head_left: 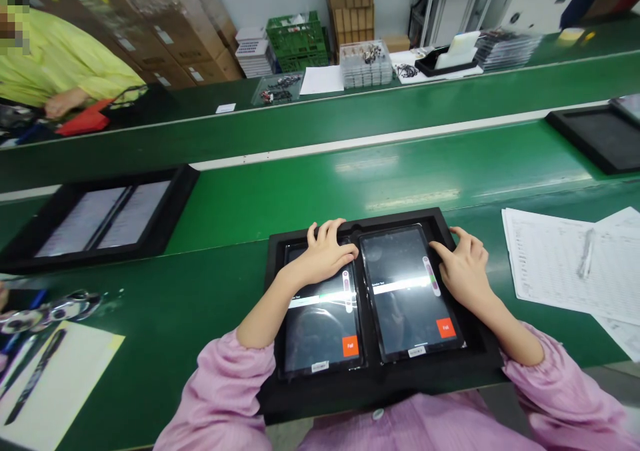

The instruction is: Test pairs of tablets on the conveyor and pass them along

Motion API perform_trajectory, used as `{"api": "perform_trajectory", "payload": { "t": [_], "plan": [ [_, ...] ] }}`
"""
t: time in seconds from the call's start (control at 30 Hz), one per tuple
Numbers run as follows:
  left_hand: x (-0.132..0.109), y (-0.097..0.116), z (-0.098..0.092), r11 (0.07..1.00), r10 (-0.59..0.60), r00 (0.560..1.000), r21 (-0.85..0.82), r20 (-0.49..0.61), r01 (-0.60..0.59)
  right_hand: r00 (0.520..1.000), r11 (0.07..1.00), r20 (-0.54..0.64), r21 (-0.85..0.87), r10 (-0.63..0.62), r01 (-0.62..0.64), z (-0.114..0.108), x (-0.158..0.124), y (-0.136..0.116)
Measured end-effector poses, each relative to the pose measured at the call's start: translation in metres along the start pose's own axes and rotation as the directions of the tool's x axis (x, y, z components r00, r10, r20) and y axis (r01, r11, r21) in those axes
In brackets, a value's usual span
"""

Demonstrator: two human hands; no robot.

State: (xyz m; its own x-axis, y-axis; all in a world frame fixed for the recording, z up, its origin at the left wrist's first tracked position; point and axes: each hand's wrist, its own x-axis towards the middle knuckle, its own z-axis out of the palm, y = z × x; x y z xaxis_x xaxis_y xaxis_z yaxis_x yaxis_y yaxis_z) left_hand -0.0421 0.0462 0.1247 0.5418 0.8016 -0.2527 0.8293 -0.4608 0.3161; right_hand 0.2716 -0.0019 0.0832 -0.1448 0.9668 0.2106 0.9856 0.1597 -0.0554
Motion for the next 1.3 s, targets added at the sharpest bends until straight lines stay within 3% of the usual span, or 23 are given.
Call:
{"api": "perform_trajectory", "payload": {
  "t": [0.27, 0.73, 0.9, 1.0, 1.07, 1.17, 1.3],
  "plan": [
    [-0.002, -0.013, 0.007, 0.997, 0.064, 0.995, -0.027, -0.083, -0.067, 1.000, 1.000, 0.002, 0.026, 0.005, -0.005, 0.004, 0.000, 0.001],
    [-0.002, -0.014, 0.009, 0.997, 0.076, 0.994, 0.020, -0.076, -0.074, 0.997, 0.999, -0.078, 0.048, -0.021, 0.025, -0.001, -0.002, 0.000],
    [-0.010, -0.030, -0.010, 0.978, 0.077, 0.983, -0.178, -0.169, -0.107, 0.994, 0.989, -0.108, 0.141, -0.019, 0.035, 0.005, -0.002, 0.007],
    [-0.027, -0.053, -0.014, 0.958, -0.054, 0.932, -0.281, -0.360, -0.053, 0.989, 0.945, -0.145, 0.318, -0.027, 0.072, 0.017, 0.002, 0.021],
    [-0.040, -0.070, -0.004, 0.947, -0.234, 0.862, -0.304, -0.450, 0.099, 0.993, 0.861, -0.113, 0.502, -0.031, 0.084, 0.027, 0.006, 0.032],
    [-0.052, -0.090, 0.022, 0.887, -0.451, 0.749, -0.337, -0.486, 0.315, 0.999, 0.705, 0.006, 0.708, -0.034, 0.019, 0.039, 0.014, 0.045],
    [-0.051, -0.102, 0.043, 0.876, -0.480, 0.714, -0.324, -0.510, 0.357, 0.999, 0.661, 0.033, 0.750, 0.009, -0.031, 0.040, 0.022, 0.045]
  ]
}}
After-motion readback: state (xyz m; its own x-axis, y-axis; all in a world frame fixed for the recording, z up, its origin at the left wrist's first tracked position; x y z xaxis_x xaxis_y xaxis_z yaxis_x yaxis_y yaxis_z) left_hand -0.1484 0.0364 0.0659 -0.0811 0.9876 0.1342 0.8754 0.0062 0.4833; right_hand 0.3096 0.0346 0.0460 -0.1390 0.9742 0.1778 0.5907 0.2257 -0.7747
